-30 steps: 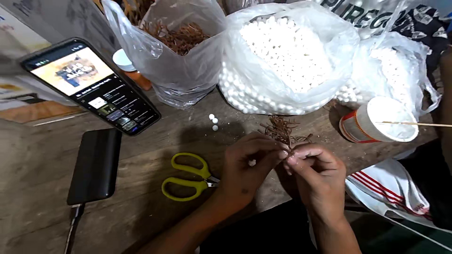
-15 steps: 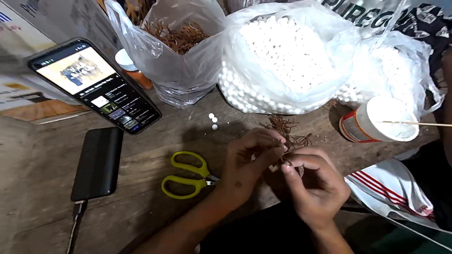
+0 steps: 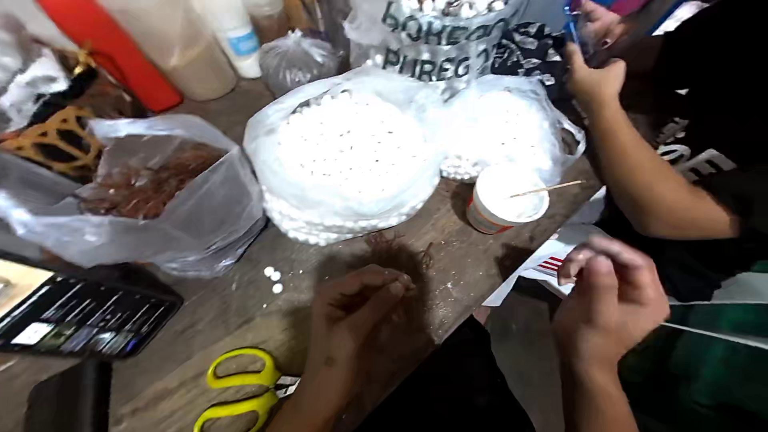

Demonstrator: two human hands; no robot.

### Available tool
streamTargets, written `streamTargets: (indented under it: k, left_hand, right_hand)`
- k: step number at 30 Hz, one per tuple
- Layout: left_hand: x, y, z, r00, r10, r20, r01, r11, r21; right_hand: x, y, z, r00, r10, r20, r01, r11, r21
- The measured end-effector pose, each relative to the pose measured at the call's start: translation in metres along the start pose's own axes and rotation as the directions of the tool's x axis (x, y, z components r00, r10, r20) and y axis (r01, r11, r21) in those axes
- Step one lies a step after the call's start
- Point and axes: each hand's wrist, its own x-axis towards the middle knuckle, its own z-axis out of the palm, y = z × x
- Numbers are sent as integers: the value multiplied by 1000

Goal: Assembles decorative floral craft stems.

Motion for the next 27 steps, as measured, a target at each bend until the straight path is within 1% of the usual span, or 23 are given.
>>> streamTargets:
  k: [1,3,5,6,7,10,12,15,17,18,20,21,22,24,27]
  left_hand:
    - [7,2,8,999,-30,-13,30,1000,8]
    - [25,4,25,996,-88,-10,88,995,35]
    - [42,-1,41,994,-106,40,104,993,61]
    - [50,-5,49,991,-116,70,111,991,74]
    - [57,-8,56,988,-131,85,124,989,80]
    - [74,-17,70,982,-172,76,165,982,90]
    - [79,-22,76,980,-184,71,177,979,102]
    - [84,-25,83,973,-222,67,212,969,129]
    - [86,-27,86,967,-245,74,233,962,139]
    - [87,-29,87,965,-253,76,240,960,145]
    - [89,-32,88,962,-260,79,247,957,150]
    - [89,-34,89,960,-269,77,255,955,148]
    - [90,-35,89,957,-280,76,267,952,148]
    - [89,-36,91,952,-295,74,283,948,147]
    - [88,-37,90,955,-284,92,268,951,155]
  right_hand:
    - [9,14,-9,997,75,-18,-75,997,19]
    - [29,38,-17,981,196,7,-196,981,3]
    - [51,50,-16,964,258,59,-256,966,-43]
    - [61,51,-13,961,262,84,-257,964,-68]
    - [70,51,-11,966,235,110,-226,970,-85]
    - [86,47,-11,984,103,143,-90,991,-95]
    - [91,44,-18,992,55,114,-49,997,-54]
    - [95,46,-30,996,85,21,-86,995,43]
    - [100,31,-32,980,187,-59,-179,976,122]
    - [106,11,-28,953,284,-106,-266,951,158]
    - [120,-25,-18,846,505,-172,-457,852,255]
    - [123,-34,-16,803,568,-180,-508,810,293]
    - [123,-36,-15,784,594,-179,-523,788,326]
    - [118,-32,-16,796,584,-161,-504,785,360]
    - [115,-31,-14,796,586,-150,-514,786,343]
